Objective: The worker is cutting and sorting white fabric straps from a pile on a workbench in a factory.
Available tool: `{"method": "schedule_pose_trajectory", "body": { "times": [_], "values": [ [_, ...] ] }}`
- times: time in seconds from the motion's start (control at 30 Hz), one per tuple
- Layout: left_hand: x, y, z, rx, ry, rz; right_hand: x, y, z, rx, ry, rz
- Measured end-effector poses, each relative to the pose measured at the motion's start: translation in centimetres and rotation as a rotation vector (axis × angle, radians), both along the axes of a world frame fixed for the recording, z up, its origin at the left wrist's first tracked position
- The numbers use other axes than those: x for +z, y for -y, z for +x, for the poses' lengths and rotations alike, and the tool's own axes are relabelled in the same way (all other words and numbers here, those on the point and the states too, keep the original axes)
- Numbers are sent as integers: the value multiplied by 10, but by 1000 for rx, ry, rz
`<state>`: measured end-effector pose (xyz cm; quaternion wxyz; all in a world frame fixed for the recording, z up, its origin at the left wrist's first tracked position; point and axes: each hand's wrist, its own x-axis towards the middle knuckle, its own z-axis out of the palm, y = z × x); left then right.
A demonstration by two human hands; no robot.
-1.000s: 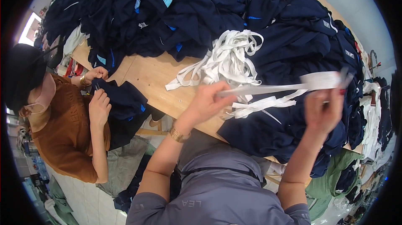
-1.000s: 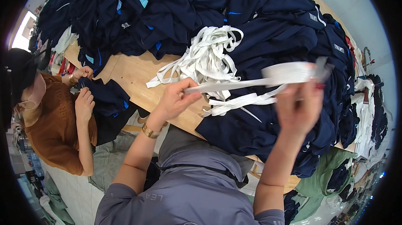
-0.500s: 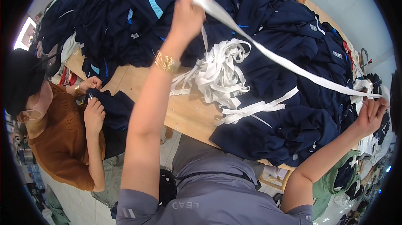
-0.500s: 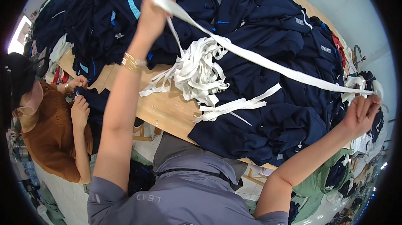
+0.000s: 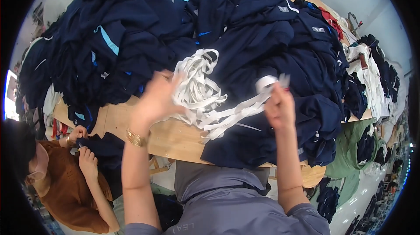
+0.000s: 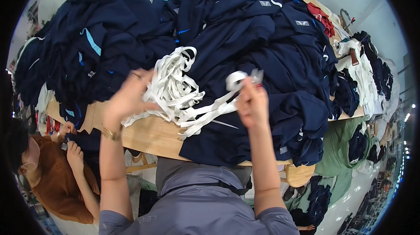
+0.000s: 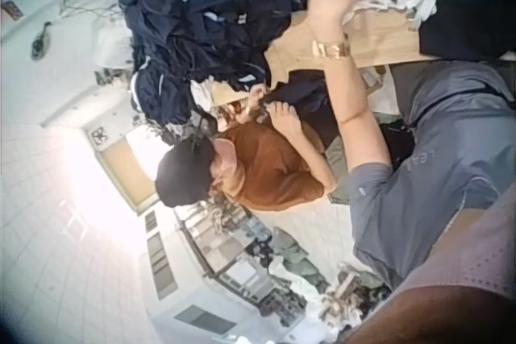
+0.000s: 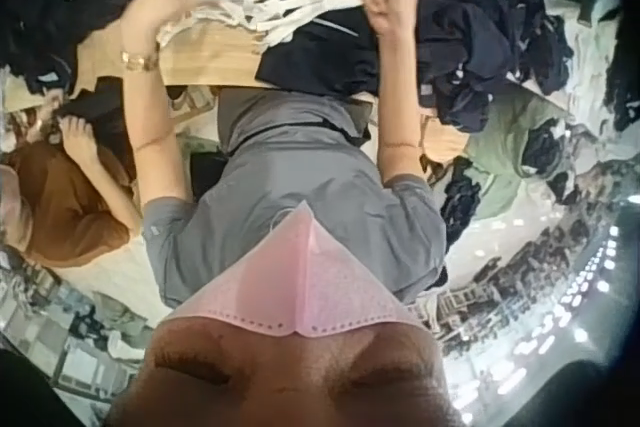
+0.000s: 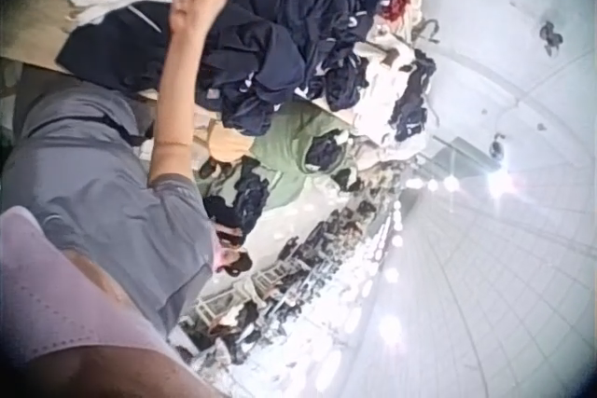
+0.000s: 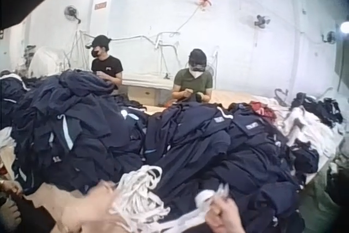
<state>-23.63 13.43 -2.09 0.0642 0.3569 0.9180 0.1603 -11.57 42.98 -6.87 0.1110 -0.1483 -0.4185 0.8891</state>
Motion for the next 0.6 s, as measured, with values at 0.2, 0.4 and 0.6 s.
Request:
{"method": "schedule_pose_trajectory", "body": {
  "times": [0.2, 0.4, 0.6],
  "values": [
    [-63, -78, 60, -91, 787, 874, -1, 72, 8, 265, 80, -44],
    [-51, -52, 75, 184, 986, 903, 1, 92, 13, 92, -156, 674],
    [-53, -22, 89, 26, 345, 780, -3, 106, 18, 225, -411, 1214]
  ]
}}
